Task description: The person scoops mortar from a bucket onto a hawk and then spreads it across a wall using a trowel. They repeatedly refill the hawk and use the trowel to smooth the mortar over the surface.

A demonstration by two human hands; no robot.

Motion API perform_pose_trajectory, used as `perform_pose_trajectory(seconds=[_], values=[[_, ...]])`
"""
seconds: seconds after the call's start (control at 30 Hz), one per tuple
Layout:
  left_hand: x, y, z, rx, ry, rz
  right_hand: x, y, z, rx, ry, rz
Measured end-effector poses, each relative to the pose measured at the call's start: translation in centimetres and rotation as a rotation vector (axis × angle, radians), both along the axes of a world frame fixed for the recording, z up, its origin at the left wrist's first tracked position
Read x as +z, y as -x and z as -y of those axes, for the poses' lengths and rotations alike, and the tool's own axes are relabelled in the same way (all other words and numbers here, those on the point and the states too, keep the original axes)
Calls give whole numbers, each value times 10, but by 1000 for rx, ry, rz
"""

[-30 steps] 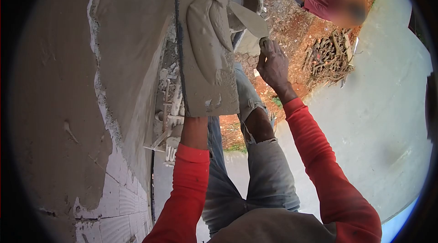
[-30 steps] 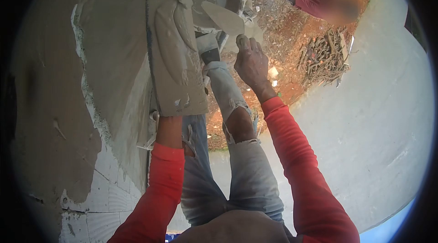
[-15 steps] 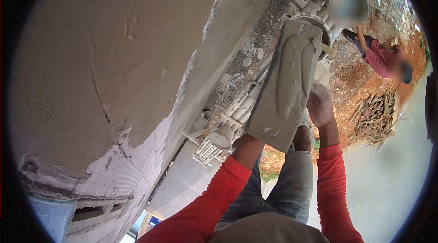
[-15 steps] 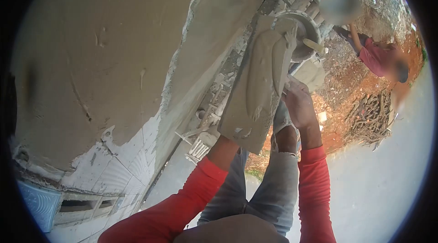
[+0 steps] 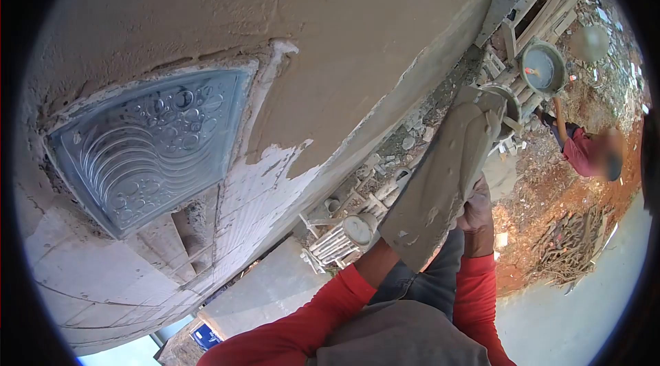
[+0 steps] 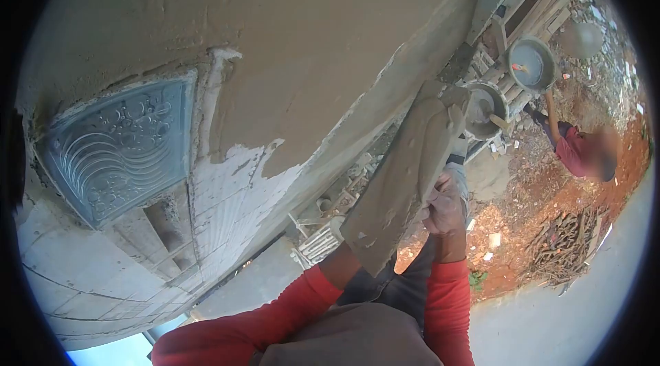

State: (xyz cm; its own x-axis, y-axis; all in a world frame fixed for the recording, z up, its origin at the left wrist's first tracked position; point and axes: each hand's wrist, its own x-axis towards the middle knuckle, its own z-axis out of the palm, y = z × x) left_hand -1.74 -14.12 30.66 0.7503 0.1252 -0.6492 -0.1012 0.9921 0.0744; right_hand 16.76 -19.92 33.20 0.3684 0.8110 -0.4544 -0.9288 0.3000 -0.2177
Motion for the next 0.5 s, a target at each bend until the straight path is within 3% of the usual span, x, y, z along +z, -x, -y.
perform_pose_trajectory(seconds=[0.17, 0.23, 0.3, 0.4, 0.5], values=[[118, 65, -76, -99, 48, 99, 73, 53, -81, -82, 46, 79], [133, 145, -106, -328, -156, -120, 93, 83, -113, -140, -10, 120], [208, 172, -131, -420, -481, -513, 110, 113, -145, -184, -20, 95], [330, 219, -183, -426, -1085, -485, 137, 149, -196, -288, 130, 231], [456, 265, -204, -132, -1667, -561, 162, 166, -242, -337, 345, 376]])
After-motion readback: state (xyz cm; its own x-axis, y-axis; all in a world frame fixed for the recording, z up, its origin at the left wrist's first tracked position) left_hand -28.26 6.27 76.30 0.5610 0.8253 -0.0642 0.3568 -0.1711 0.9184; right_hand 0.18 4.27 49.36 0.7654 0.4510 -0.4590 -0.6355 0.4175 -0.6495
